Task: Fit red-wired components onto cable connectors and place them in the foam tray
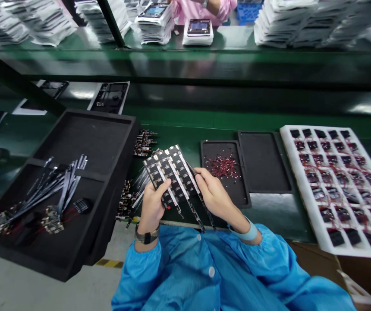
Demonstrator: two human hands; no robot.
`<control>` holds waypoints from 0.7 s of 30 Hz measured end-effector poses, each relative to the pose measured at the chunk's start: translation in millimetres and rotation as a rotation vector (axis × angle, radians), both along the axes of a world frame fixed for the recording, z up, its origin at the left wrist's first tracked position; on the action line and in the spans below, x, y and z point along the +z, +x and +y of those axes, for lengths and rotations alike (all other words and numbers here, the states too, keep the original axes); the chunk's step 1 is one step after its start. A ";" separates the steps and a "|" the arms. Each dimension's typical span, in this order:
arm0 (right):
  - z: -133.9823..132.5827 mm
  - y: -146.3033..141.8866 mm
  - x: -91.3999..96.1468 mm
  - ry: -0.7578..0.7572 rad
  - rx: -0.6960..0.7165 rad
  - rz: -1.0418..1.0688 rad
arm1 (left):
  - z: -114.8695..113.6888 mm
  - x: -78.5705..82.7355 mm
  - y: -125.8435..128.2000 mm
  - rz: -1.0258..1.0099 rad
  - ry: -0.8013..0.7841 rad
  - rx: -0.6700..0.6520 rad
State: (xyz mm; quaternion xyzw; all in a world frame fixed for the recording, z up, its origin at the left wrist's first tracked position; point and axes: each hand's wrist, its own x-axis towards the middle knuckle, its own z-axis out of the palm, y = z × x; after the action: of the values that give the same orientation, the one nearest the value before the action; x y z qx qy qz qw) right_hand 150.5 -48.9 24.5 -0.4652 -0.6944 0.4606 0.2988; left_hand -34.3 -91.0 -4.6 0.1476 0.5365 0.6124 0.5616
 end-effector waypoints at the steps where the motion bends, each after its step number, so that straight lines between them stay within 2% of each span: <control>1: 0.3 0.2 -0.1 0.003 0.000 -0.002 | 0.5 0.3 -0.3 0.000 -0.010 0.015; 5: 0.7 0.6 0.2 0.003 0.008 -0.013 | 2.8 1.9 0.1 -0.007 -0.041 0.042; 10: -1.8 -0.6 -0.1 0.006 0.011 -0.026 | 5.1 2.7 3.8 0.026 -0.084 0.140; 15: -1.5 1.1 1.1 0.015 0.025 -0.053 | 3.3 -0.6 3.7 0.024 -0.079 0.147; 21: -2.3 1.9 -4.1 -0.084 0.045 0.222 | 6.3 -8.6 1.2 -0.052 -0.043 0.142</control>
State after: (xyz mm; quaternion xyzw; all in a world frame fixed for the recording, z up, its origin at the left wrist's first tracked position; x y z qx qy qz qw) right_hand 152.4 -51.2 20.4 -0.4077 -0.6474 0.5446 0.3437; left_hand -33.0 -84.8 -13.2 0.0811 0.5437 0.6426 0.5338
